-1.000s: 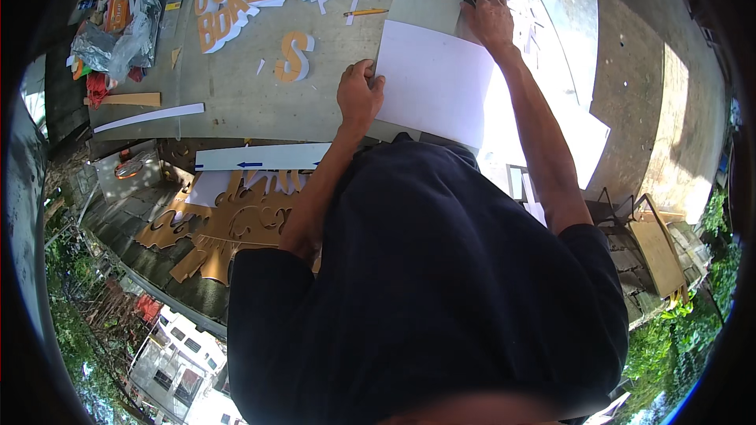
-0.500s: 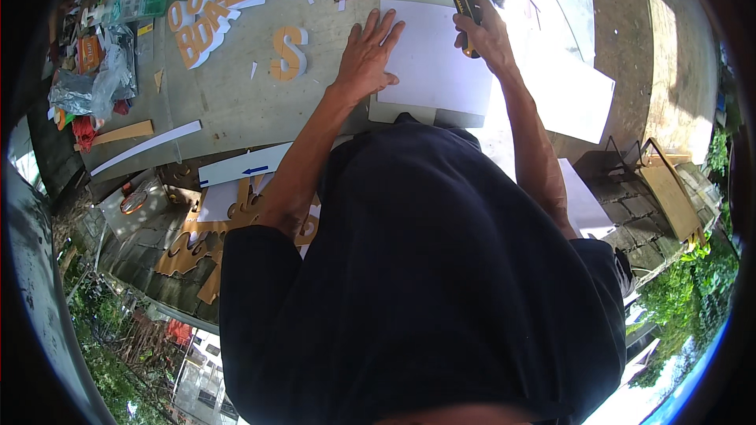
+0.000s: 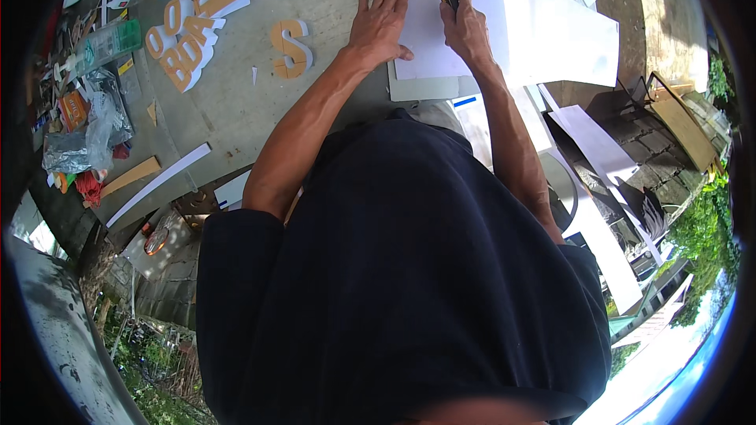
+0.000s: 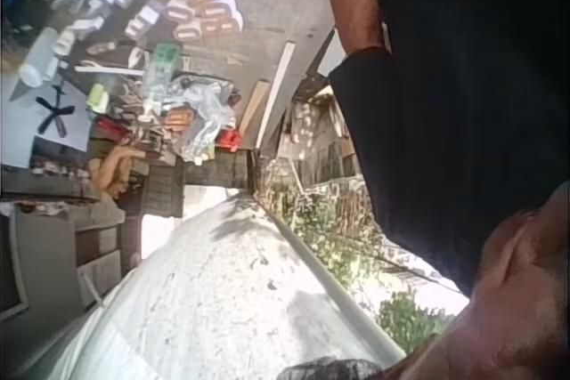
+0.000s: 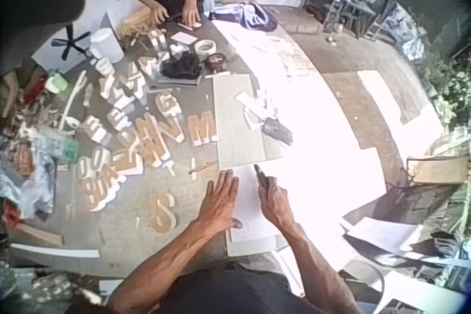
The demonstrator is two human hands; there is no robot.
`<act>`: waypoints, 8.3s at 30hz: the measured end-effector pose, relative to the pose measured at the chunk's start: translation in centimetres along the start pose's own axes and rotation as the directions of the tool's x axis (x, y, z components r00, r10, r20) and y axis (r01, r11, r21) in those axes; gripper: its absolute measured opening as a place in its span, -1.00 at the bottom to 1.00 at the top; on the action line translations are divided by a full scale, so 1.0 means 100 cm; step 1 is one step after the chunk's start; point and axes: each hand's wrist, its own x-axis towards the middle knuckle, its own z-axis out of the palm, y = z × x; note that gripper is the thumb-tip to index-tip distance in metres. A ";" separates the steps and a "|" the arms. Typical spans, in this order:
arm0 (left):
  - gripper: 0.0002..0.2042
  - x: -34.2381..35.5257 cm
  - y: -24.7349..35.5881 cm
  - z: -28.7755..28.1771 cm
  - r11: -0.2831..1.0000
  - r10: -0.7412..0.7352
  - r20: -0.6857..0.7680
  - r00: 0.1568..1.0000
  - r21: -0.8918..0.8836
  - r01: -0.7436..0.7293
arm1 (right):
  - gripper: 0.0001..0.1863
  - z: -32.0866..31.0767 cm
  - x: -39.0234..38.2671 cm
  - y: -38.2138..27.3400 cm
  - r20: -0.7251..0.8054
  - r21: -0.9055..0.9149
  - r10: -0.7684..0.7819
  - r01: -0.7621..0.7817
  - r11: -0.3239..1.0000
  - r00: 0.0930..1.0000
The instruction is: The person is cutting out letters from a sheet of paper using a utility knife.
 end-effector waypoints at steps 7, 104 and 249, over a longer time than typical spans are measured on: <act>0.25 0.002 -0.001 0.002 0.998 0.037 -0.004 0.999 0.057 -0.037 | -0.53 0.002 -0.001 -0.003 -0.013 -0.039 0.049 -0.049 0.998 0.999; 0.35 0.012 0.029 -0.011 0.989 -0.119 0.115 0.986 0.106 0.107 | -0.73 0.004 -0.020 -0.041 0.069 -0.470 0.043 -0.005 0.883 0.997; 0.11 0.009 0.000 0.017 0.993 -0.084 -0.196 0.977 0.064 0.098 | -0.67 0.006 0.014 -0.023 0.066 -0.340 -0.156 0.170 0.925 0.985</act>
